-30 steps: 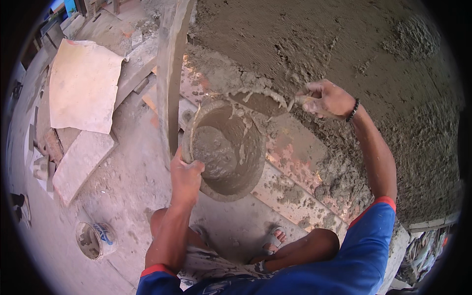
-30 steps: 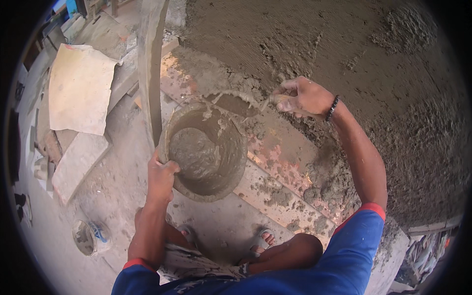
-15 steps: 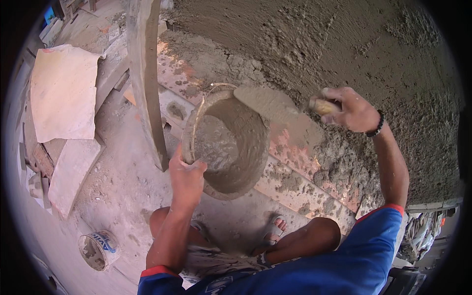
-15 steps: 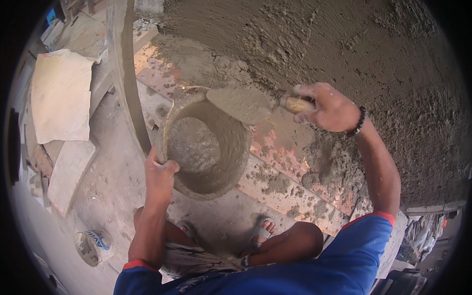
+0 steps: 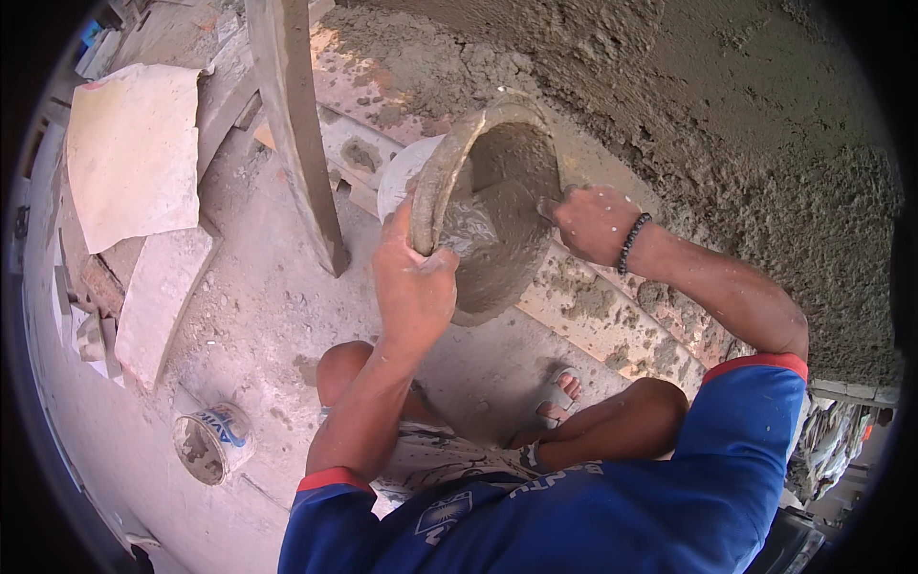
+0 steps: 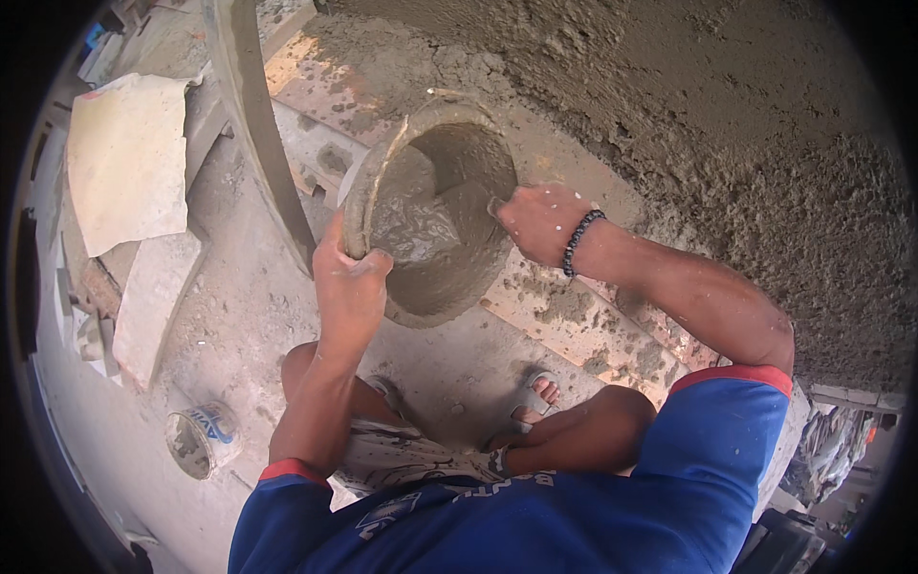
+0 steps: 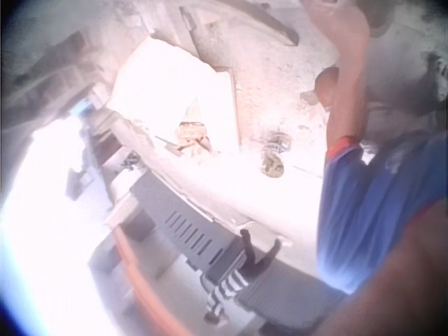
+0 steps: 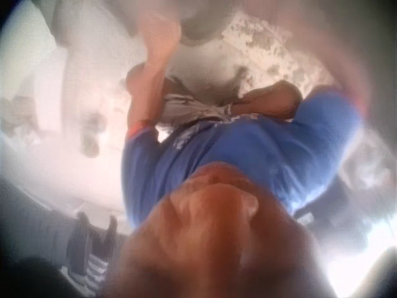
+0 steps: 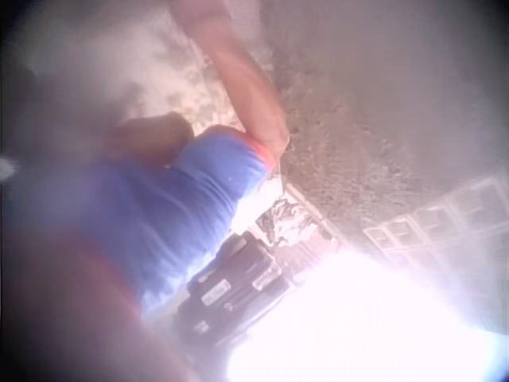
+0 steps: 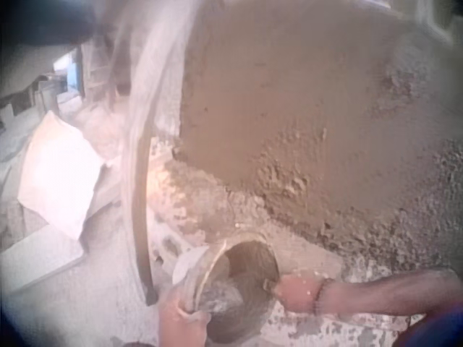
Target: The person scoops wet cement from a bucket using a trowel and applies it to a wall surface. They then use a wooden straightedge to smooth and level the applied cement layer.
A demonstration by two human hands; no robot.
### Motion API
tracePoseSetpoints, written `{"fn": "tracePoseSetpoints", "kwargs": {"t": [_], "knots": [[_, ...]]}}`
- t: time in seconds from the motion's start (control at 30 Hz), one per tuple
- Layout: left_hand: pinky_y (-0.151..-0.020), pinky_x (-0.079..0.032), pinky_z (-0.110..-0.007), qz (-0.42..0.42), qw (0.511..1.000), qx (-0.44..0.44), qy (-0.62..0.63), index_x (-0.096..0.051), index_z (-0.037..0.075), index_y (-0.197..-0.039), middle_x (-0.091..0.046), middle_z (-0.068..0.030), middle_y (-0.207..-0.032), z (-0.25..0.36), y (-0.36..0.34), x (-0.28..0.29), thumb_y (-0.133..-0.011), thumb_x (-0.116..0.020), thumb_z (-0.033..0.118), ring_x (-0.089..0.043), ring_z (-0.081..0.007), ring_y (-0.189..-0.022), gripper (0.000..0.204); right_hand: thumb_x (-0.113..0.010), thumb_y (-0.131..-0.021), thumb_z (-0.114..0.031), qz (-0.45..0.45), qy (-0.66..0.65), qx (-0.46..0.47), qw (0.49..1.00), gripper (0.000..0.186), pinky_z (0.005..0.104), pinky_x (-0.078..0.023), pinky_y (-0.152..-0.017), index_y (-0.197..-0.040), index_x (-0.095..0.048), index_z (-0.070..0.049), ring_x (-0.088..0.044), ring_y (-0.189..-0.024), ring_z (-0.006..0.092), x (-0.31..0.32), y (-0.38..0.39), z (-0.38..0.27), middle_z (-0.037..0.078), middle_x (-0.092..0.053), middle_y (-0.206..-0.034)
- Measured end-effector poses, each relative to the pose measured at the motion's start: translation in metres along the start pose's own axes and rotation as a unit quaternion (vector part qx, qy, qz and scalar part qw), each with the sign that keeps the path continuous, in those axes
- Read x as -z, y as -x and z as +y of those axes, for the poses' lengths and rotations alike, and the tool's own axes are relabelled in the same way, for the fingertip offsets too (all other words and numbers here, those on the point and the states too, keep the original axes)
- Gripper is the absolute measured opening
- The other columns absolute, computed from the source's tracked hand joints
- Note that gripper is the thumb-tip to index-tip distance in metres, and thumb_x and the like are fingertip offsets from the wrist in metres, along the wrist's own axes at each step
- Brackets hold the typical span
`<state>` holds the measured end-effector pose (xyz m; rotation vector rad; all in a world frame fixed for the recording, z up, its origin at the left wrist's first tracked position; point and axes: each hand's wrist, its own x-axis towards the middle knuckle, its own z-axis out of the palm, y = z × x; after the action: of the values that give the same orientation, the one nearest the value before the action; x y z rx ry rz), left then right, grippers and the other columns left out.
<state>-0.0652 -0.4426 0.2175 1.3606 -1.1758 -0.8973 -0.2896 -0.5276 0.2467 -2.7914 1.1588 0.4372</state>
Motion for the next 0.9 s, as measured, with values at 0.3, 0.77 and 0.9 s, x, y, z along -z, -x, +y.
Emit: {"fn": "tracePoseSetpoints", "kwargs": {"t": [0.3,0.77,0.9], "knots": [[-0.095,-0.043,-0.032,-0.030,0.999,-0.010,-0.013,-0.049,-0.006,-0.132,-0.060,-0.0174,-0.116,-0.002,0.010,-0.017,-0.072,-0.050,-0.008,-0.058,-0.0232,-0.107,0.060,-0.063,-0.082,-0.019,0.097,-0.326,-0.007,0.940,0.046,0.0469,-0.054,-0.073,-0.124,-0.057,-0.002,-0.065,-0.078,0.0418,-0.095,0.025,-0.003,0.027,-0.066,-0.087],[-0.084,-0.044,-0.024,0.006,0.971,0.114,0.210,-0.051,-0.006,-0.126,-0.062,-0.0078,-0.107,0.019,0.007,-0.015,-0.073,-0.049,-0.011,-0.058,-0.0136,-0.092,0.054,-0.074,-0.077,-0.018,0.145,-0.260,-0.122,0.947,0.044,0.0447,-0.051,-0.071,-0.113,-0.058,-0.001,-0.063,-0.079,0.0418,0.021,0.112,0.029,0.025,-0.063,-0.081],[-0.087,-0.043,-0.024,0.013,0.977,0.115,0.181,-0.052,-0.006,-0.126,-0.062,-0.0078,-0.107,0.020,0.009,-0.007,-0.072,-0.048,-0.011,-0.057,-0.0137,-0.095,0.054,-0.082,-0.071,-0.018,0.128,-0.266,-0.118,0.948,0.043,0.0399,-0.050,-0.069,-0.104,-0.060,0.000,-0.062,-0.070,0.0329,0.062,0.136,0.040,0.020,-0.061,-0.077]]}}
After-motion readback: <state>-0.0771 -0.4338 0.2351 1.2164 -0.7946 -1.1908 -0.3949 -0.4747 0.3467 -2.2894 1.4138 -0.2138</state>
